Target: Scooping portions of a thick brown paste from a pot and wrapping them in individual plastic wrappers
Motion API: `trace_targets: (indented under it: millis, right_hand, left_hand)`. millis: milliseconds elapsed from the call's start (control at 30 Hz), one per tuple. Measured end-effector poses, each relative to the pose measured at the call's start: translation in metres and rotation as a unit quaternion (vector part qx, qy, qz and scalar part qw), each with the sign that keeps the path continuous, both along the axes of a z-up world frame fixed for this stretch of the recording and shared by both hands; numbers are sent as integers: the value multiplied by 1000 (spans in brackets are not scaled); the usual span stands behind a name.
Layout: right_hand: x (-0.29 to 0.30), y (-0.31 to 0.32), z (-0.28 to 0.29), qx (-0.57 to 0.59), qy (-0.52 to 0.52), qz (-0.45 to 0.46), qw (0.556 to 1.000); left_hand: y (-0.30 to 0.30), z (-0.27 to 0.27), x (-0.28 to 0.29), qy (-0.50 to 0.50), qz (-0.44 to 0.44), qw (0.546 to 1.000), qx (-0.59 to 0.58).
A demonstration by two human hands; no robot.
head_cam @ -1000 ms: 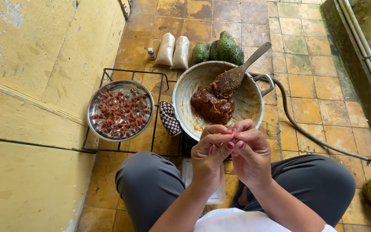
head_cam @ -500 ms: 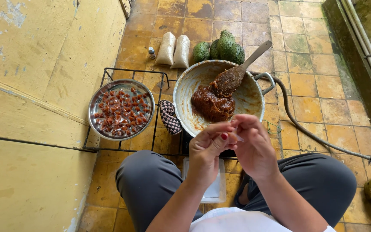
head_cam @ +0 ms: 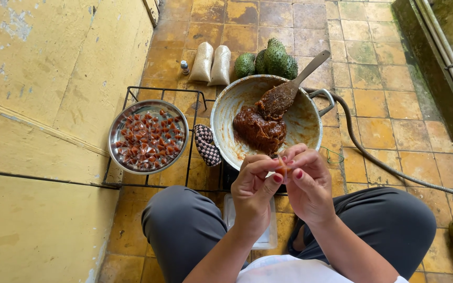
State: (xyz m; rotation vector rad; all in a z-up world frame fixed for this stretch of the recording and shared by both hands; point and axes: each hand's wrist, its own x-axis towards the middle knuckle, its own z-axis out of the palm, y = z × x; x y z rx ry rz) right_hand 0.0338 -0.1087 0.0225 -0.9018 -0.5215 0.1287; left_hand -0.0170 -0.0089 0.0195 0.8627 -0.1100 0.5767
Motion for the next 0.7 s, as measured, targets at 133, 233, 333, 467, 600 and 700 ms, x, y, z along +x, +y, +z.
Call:
trace_targets:
  millis: [133,233,333,467,600,700]
  right_hand:
    - [-2,0,-1,4,-12,-1,1000]
    - [-3,0,-1,-1,-40,-3,999]
    - [-6,1,-2,-3,-50,-14,999]
    - [-11,4,-1,-2,-63,-42,997]
    - [-15,7,-2,-1,-60,-66,996]
    - [-16,8,-4,-6,-65,-73,995]
  left_hand:
    - [-2,-1,-1,2,-14,1000,-8]
    - [-1,0,-2,-2,-14,1000,-5]
    - [-2,3,-2,-3,8,1000,15]
    - [-4,5,-3,-21,6,1000,14]
    - [-7,5,-4,-25,4,1000,19]
    - [-7,3,-4,-25,9,999,30]
